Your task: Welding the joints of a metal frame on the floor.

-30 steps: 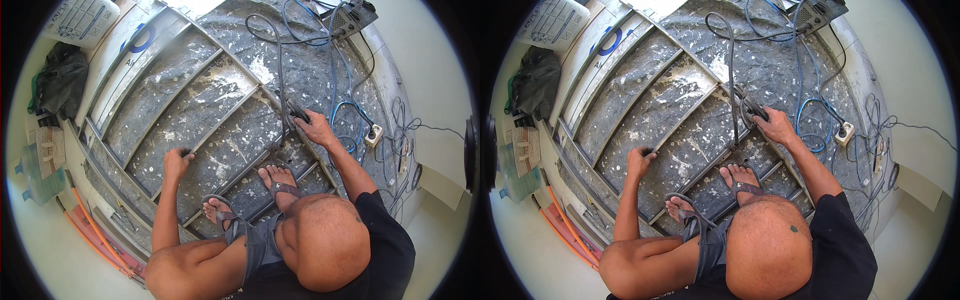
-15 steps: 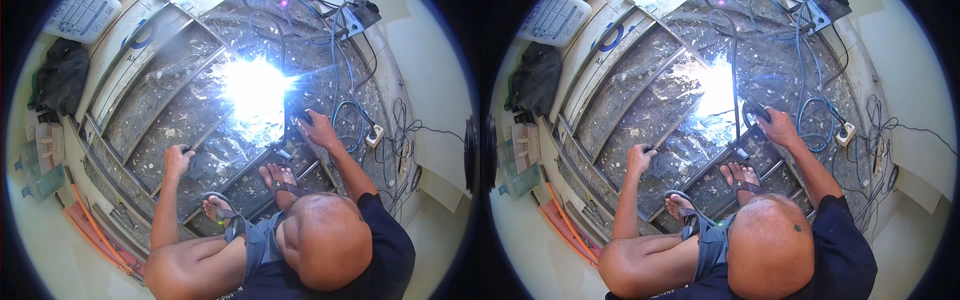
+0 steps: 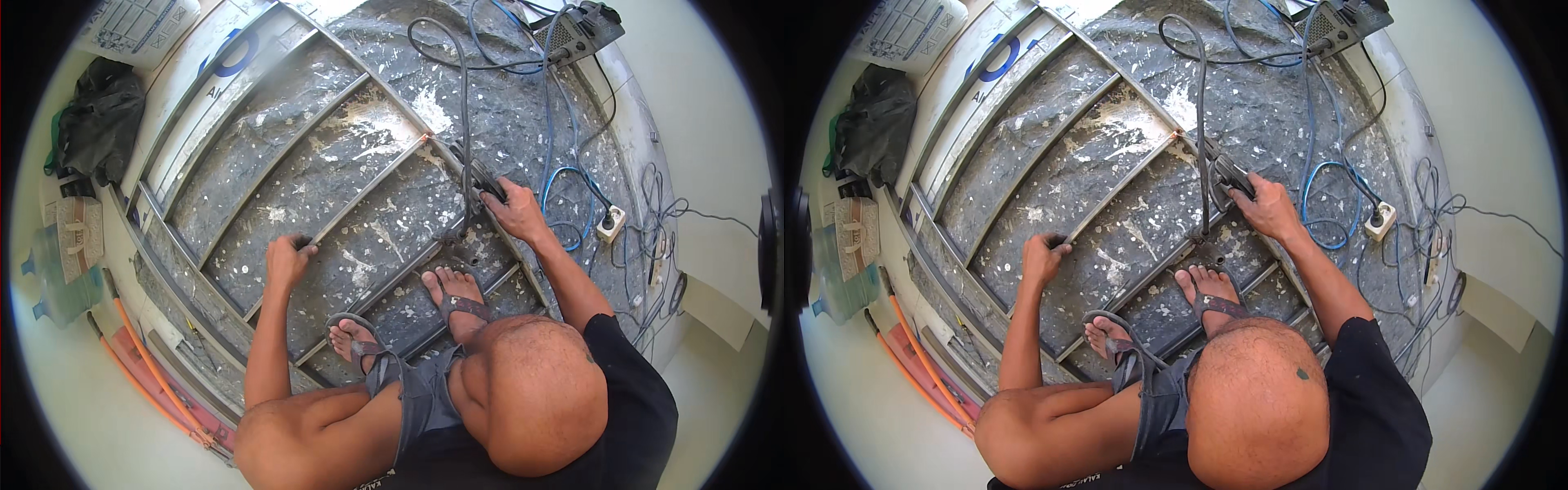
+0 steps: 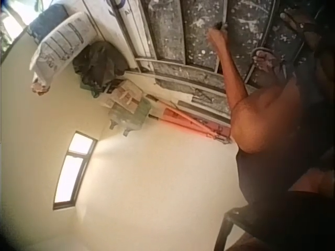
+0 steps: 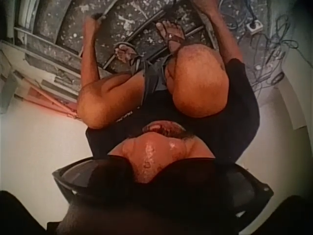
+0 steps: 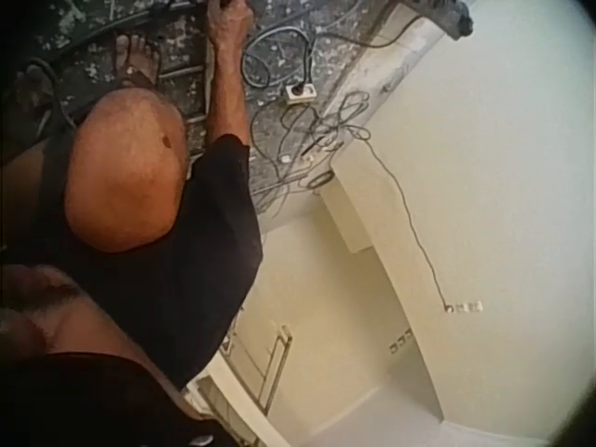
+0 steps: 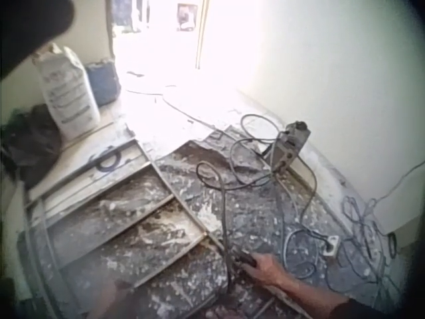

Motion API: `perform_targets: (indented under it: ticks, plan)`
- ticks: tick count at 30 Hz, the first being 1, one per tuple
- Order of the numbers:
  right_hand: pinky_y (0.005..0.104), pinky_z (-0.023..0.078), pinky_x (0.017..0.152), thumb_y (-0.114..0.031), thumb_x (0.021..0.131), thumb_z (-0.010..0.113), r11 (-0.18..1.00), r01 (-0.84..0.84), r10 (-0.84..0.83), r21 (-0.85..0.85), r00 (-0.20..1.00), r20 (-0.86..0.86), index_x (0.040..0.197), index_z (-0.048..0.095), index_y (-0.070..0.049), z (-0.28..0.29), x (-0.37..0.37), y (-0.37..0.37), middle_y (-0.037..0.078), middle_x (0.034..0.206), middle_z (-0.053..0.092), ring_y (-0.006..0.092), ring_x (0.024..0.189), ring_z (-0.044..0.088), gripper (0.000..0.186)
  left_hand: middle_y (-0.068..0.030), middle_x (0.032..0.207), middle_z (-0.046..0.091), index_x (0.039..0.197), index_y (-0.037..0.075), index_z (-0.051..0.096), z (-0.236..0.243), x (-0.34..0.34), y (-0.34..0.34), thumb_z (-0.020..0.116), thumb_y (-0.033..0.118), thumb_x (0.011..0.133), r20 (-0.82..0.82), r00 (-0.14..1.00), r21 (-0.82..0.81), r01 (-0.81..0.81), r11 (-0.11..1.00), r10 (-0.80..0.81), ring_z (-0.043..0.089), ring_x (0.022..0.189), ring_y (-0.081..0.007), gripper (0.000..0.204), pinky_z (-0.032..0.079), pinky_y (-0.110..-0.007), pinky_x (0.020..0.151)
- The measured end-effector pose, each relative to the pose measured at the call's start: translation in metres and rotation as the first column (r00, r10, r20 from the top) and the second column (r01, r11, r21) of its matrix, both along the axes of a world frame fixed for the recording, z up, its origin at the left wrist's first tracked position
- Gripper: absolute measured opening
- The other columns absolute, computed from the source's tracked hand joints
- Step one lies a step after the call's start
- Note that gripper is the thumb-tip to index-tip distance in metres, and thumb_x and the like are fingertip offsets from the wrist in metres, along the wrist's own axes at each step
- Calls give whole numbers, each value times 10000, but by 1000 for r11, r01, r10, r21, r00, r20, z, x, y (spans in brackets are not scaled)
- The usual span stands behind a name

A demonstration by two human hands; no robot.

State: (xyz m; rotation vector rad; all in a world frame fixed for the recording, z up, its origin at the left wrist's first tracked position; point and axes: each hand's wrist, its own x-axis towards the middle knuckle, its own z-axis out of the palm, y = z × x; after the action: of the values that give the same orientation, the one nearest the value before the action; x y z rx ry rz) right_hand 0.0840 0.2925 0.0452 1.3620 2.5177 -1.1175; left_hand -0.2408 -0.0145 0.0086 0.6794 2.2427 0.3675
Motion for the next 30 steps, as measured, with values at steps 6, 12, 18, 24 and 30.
perform_targets:
  ticks: [6,12,18,24,30]
  plan:
    - [485,502,692,-332,899,680,1000,19,-19,1,999,32,965,624,11,-4,0,-1,286,816,651,460,827,652,354,-187,981,734,1055,41,748,1,1,2,774,173,785,-17,1000,-27,16,1000,-16,724,925,-314,302,538,-382,827]
    - [462,514,698,-319,897,684,999,40,-41,-30,999,-10,998,650,8,-3,5,-2,271,828,666,422,812,681,344,-187,972,733,1044,41,752,2,0,2,776,175,781,-3,1000,-16,6,1000,-6,724,906,-316,297,537,-379,811]
    - [441,513,693,-301,896,687,999,48,-48,-17,999,1,1016,650,7,5,5,-3,260,825,669,401,780,685,333,-184,992,735,1059,37,749,-2,-1,0,776,162,781,18,1000,14,-4,1000,3,727,933,-305,307,542,-369,841]
    - [474,505,708,-328,895,679,999,41,-41,6,999,-3,992,638,11,-1,4,-1,282,852,662,449,828,662,354,-185,995,735,1063,37,749,-3,-2,0,777,159,781,4,1000,-4,17,1000,-17,727,938,-301,309,543,-369,843]
    - [489,502,711,-340,894,680,1000,28,-28,15,1000,0,976,636,14,-5,3,-3,287,854,660,461,850,655,367,-181,994,736,1057,40,750,-2,-1,0,779,165,782,-4,1000,-8,8,1000,-8,727,938,-299,304,542,-368,838]
